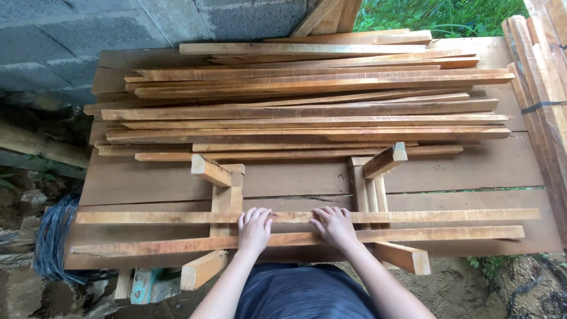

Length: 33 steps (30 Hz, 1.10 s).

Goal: The person ties a bundle of wooden planks together using a black strap. They then lift the secured bundle and place it on a nearby pile of similar wood. The person proceeds to arrange and stack additional loose wooden planks on a wooden workbench, aligning them carefully.

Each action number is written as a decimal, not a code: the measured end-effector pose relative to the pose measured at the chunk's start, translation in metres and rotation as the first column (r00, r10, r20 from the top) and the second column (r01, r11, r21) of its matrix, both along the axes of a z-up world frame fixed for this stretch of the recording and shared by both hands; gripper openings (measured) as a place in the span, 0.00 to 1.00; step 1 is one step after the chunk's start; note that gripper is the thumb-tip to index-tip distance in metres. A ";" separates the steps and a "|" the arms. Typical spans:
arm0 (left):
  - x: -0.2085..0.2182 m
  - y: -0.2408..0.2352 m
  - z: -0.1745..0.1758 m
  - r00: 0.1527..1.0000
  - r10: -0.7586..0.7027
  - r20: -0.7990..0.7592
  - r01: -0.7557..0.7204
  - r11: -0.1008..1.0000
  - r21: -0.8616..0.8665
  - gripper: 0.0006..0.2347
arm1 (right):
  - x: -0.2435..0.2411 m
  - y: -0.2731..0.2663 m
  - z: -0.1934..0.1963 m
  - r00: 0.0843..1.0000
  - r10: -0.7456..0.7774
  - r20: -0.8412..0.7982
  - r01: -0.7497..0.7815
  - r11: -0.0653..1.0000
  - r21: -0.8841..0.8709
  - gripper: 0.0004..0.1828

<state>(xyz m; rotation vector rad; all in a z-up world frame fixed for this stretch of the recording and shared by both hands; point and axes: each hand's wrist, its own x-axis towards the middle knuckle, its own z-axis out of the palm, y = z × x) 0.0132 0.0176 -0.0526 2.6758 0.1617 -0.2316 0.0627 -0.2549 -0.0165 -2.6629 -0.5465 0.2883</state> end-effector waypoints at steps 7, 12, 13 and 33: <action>-0.034 -0.007 0.024 0.998 -0.056 -0.027 0.057 0.998 0.026 0.25 | -0.022 -0.008 0.001 1.000 0.026 0.007 -0.026 0.998 0.053 0.20; -0.015 -0.012 0.049 0.984 -0.036 -0.175 0.048 0.997 0.063 0.29 | -0.014 -0.005 0.011 0.995 0.019 -0.103 -0.016 0.999 0.029 0.20; -0.011 -0.014 0.058 0.959 -0.045 -0.281 0.077 0.992 0.103 0.30 | -0.012 -0.003 0.018 0.986 0.013 -0.163 -0.012 1.000 0.008 0.21; 0.009 0.000 0.041 0.824 -0.125 -0.552 0.145 0.989 -0.007 0.32 | -0.002 0.001 0.024 0.941 -0.011 -0.339 -0.027 0.994 -0.107 0.25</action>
